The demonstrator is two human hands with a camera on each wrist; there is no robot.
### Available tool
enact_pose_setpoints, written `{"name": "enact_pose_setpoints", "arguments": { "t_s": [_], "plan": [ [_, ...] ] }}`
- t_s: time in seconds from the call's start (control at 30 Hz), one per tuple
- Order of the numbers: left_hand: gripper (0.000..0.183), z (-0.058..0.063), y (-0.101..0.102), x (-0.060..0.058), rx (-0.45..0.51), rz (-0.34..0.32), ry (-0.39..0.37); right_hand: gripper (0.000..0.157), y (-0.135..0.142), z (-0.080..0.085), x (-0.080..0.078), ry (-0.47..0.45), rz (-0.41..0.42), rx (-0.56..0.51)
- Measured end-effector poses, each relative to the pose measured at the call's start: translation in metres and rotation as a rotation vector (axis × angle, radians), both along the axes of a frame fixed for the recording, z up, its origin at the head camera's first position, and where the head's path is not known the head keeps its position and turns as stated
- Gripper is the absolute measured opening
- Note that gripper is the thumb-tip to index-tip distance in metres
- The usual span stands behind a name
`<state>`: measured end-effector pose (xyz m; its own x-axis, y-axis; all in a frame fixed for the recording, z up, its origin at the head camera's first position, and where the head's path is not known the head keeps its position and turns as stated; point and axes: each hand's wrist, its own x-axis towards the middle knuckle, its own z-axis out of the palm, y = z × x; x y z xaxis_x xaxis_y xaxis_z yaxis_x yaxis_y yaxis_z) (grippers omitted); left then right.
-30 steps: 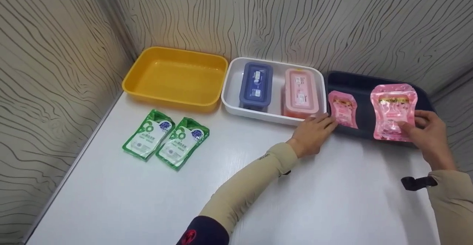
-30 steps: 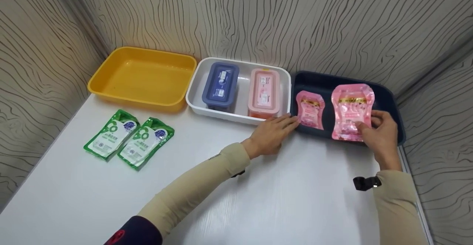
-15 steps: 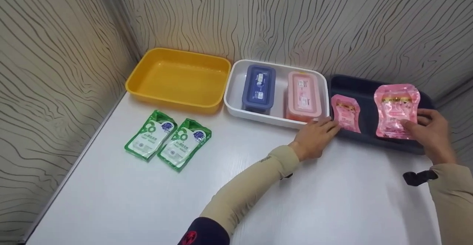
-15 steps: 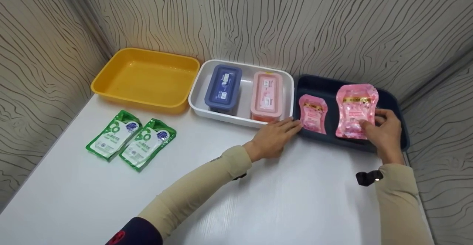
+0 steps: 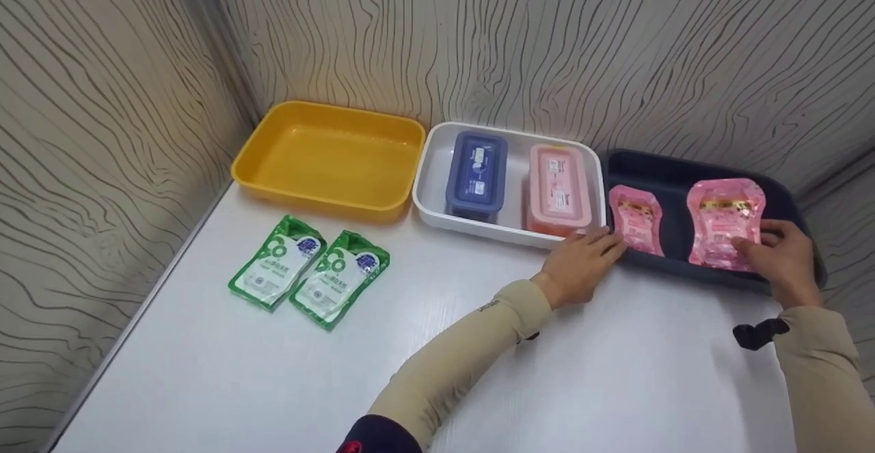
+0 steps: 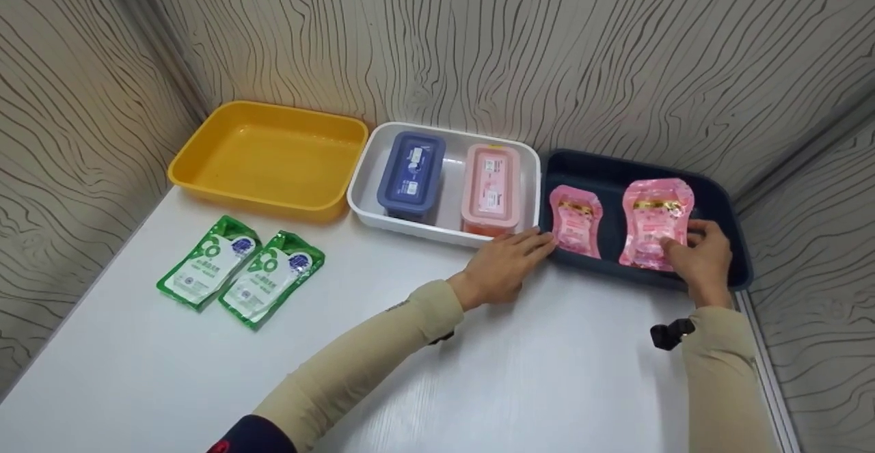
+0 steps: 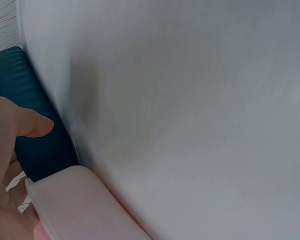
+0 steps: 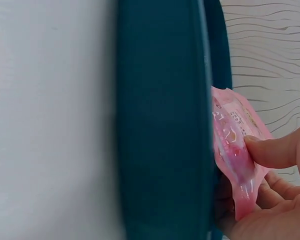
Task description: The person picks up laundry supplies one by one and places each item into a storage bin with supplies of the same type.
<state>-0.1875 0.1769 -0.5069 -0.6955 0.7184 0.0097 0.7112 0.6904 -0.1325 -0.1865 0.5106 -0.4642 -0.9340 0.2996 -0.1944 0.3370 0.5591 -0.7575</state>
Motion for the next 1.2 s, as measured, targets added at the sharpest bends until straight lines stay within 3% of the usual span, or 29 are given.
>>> {"name": "enact_pose_setpoints", "arguments": {
  "t_s": [0.23,0.57,0.83,1.2],
  "plan": [
    [0.077,-0.005,0.001,0.002,-0.023,0.011,-0.020,0.072,0.000,-0.020,0.000,0.007,0.043,0.077],
    [0.076,-0.003,0.004,0.003,-0.010,0.005,-0.026,0.070,0.001,-0.016,-0.008,-0.035,0.040,0.255],
    [0.073,-0.001,0.001,0.001,-0.014,0.009,-0.001,0.069,-0.006,-0.022,-0.013,0.002,0.054,0.336],
    [0.075,0.000,0.001,0.000,0.001,0.004,0.017,0.076,-0.006,-0.024,-0.016,-0.039,0.046,0.375]
  ]
}}
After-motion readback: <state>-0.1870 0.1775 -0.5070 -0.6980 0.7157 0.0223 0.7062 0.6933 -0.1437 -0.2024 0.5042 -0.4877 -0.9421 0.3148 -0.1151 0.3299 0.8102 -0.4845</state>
